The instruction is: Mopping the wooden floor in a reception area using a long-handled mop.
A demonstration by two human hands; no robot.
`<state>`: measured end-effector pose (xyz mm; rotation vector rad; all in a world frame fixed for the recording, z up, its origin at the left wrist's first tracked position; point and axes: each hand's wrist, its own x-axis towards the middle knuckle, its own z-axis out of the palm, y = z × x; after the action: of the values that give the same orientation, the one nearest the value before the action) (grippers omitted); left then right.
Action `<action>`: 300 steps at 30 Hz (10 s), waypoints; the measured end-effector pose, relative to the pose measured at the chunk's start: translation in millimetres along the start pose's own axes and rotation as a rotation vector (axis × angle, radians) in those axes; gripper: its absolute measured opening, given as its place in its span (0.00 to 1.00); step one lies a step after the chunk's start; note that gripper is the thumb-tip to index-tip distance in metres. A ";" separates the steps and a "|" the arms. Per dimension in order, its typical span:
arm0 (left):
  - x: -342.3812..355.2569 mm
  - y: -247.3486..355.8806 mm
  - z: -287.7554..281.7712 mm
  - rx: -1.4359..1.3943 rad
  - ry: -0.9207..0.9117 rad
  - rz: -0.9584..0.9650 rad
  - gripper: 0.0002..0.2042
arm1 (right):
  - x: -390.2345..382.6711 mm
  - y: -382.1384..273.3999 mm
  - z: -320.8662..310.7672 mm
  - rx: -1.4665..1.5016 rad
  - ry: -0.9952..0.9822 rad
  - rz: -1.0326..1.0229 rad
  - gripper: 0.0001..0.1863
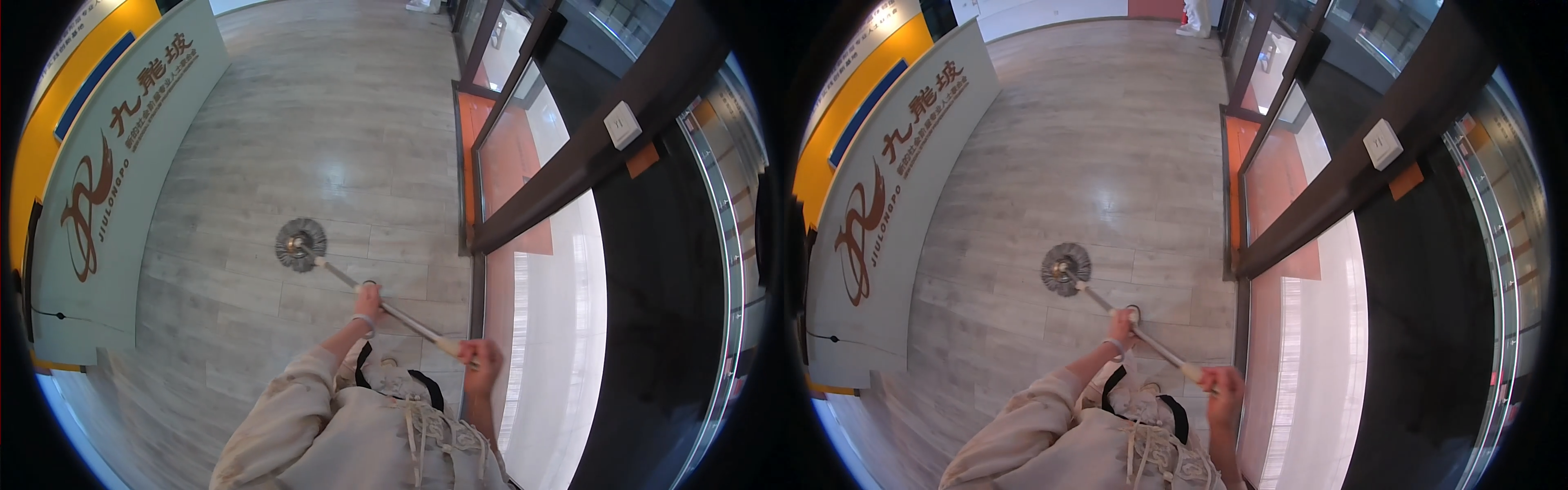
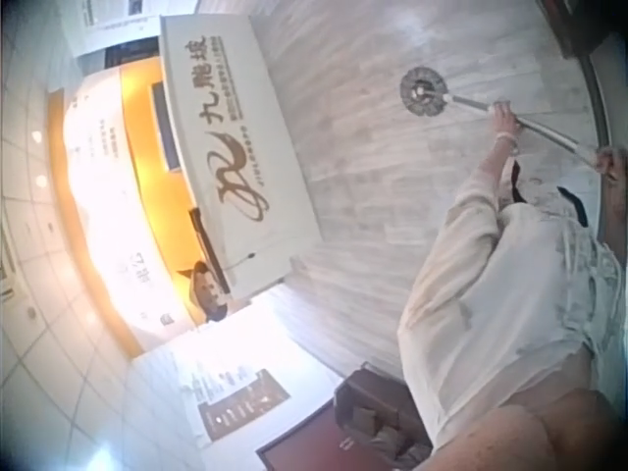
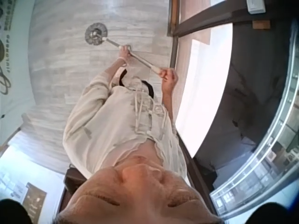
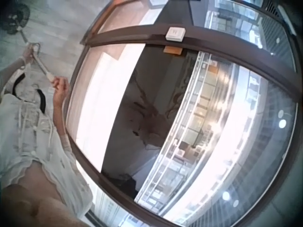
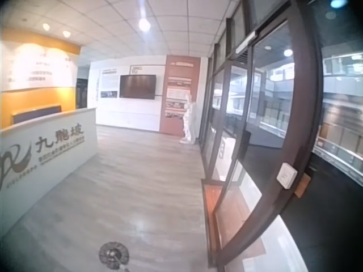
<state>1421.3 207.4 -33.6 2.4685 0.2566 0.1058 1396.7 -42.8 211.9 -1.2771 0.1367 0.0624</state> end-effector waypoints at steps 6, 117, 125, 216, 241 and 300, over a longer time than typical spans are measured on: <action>43.4 -53.5 -36.1 0.211 0.101 -0.436 0.39 | 47.6 26.6 68.2 -0.077 -0.228 0.125 0.07; 881.6 149.2 -50.0 -0.212 -0.675 0.789 0.16 | 750.0 -220.0 337.0 -0.341 0.408 -0.812 0.15; 963.8 11.2 -85.6 -0.087 -0.476 0.394 0.20 | 893.0 -141.1 338.3 0.066 0.102 -0.399 0.22; 1755.9 -91.1 -70.2 0.248 -0.380 -0.178 0.39 | 1709.9 -88.2 573.4 -0.317 -0.249 -0.013 0.16; 1897.6 193.9 56.8 -0.241 -0.679 0.896 0.24 | 1728.6 -251.4 509.1 -0.529 0.642 -0.695 0.24; 2272.7 -8.5 -108.4 0.025 -0.410 0.599 0.21 | 2111.0 -228.7 766.6 -0.285 0.311 -0.456 0.20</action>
<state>3626.8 756.0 75.6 2.4439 -0.6596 -0.1530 3566.6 562.6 357.3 -1.5693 0.1021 -0.5258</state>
